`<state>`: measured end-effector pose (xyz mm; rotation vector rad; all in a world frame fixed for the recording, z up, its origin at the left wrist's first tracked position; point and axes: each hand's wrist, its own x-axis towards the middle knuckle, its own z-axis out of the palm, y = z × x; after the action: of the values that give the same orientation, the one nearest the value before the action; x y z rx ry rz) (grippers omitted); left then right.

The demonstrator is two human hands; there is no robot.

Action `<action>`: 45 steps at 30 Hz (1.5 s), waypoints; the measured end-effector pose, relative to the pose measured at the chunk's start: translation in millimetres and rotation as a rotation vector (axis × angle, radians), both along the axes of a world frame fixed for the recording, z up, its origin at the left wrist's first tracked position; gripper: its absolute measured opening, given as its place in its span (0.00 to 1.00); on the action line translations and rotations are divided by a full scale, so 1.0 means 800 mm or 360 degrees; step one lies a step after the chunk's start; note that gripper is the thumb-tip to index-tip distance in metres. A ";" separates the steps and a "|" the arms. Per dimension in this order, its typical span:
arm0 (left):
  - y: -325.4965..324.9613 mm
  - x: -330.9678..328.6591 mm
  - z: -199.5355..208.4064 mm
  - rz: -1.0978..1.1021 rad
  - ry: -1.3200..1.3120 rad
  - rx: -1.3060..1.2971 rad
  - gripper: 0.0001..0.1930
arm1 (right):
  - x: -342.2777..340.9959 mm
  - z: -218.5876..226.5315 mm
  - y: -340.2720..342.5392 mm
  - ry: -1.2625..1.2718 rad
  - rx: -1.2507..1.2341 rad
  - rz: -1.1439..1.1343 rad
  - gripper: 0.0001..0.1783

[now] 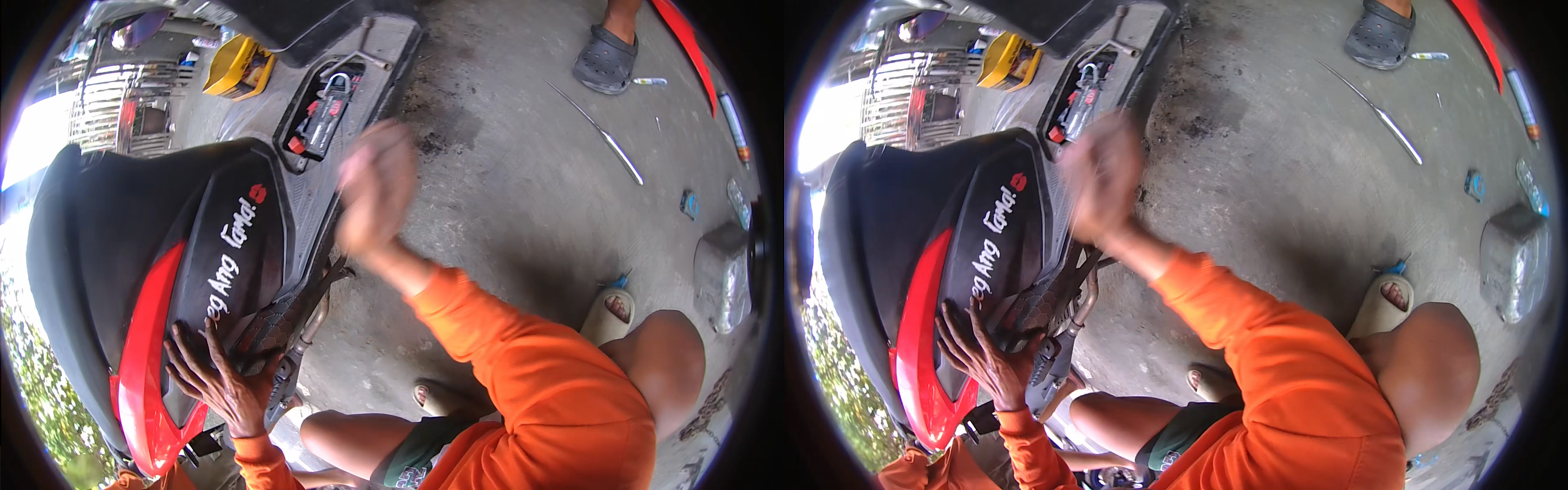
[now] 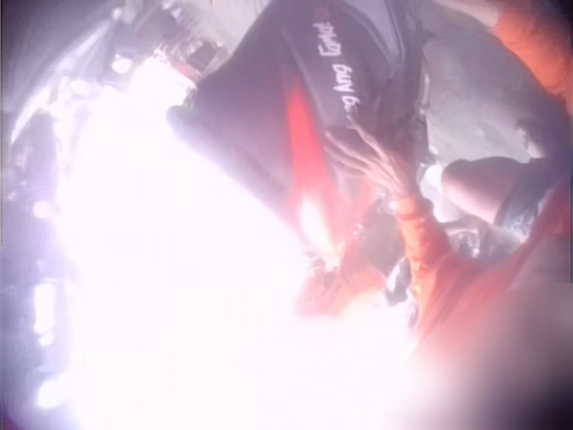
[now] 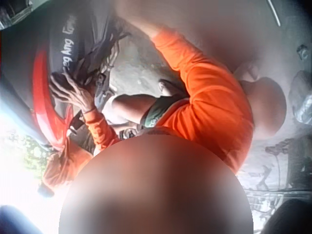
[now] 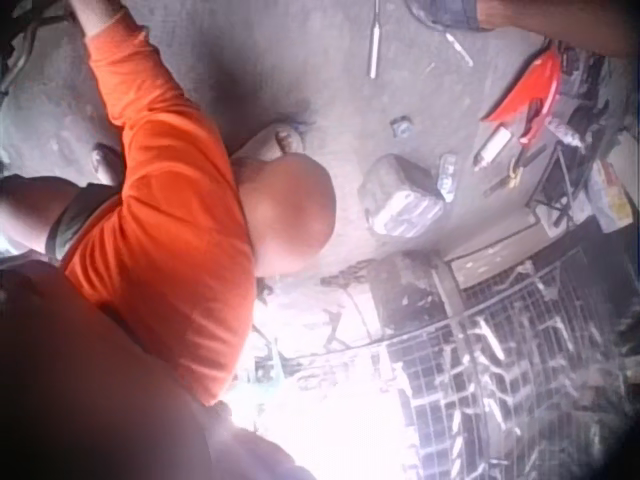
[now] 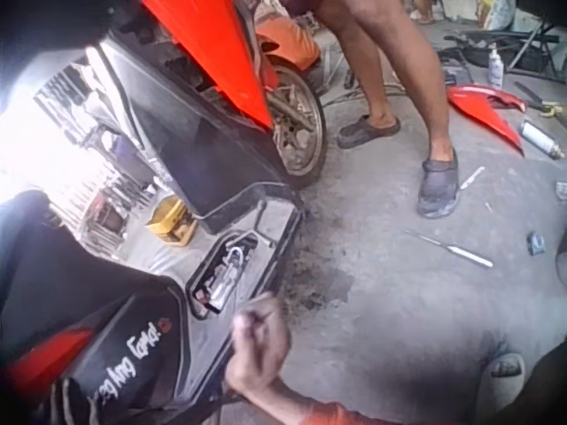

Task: The person aligns and secures the rear side panel of a red motorcycle, repeatedly pressing and adjusting the panel edges. They use a metal tool to pry and fit the panel near the rear wheel and under the seat, then reposition and press the panel into place.

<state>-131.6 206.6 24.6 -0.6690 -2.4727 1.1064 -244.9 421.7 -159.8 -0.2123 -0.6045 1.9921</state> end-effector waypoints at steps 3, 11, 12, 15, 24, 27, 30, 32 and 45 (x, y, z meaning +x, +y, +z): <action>0.076 -0.016 -0.038 -0.0252 -0.0214 0.0537 0.59 | -0.027 -0.133 0.092 -0.0927 -0.0496 0.0099 0.25; 0.192 -0.175 -0.233 -0.0234 -0.0418 0.0740 0.48 | -0.133 -0.214 0.140 -0.1660 -0.0869 -0.0186 0.35; 0.186 -0.176 -0.236 -0.0165 -0.0442 0.0680 0.46 | -0.151 -0.201 0.130 -0.1733 -0.0839 -0.0118 0.34; 0.178 -0.180 -0.241 -0.0241 -0.0407 0.0628 0.44 | -0.194 -0.178 0.096 -0.1226 -0.0643 0.0076 0.31; 0.186 -0.179 -0.237 -0.0266 -0.0449 0.0606 0.42 | -0.155 -0.213 0.150 -0.1417 -0.0989 0.0308 0.38; 0.185 -0.177 -0.237 -0.0184 -0.0455 0.0584 0.43 | -0.169 -0.190 0.160 -0.1336 -0.1085 0.0314 0.35; 0.187 -0.176 -0.239 -0.0109 -0.0437 0.0546 0.44 | -0.196 -0.175 0.134 -0.1633 -0.0862 0.0739 0.33; 0.188 -0.177 -0.239 -0.0149 -0.0437 0.0530 0.44 | -0.208 -0.176 0.117 -0.1599 -0.0928 0.0612 0.35; 0.191 -0.180 -0.239 -0.0151 -0.0504 0.0568 0.44 | -0.218 -0.212 0.211 -0.0435 -0.1077 0.1041 0.29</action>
<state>-275.2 359.5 -166.6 -0.8920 -2.7668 0.5332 -419.1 590.5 -329.6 -0.7879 -0.1353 2.7851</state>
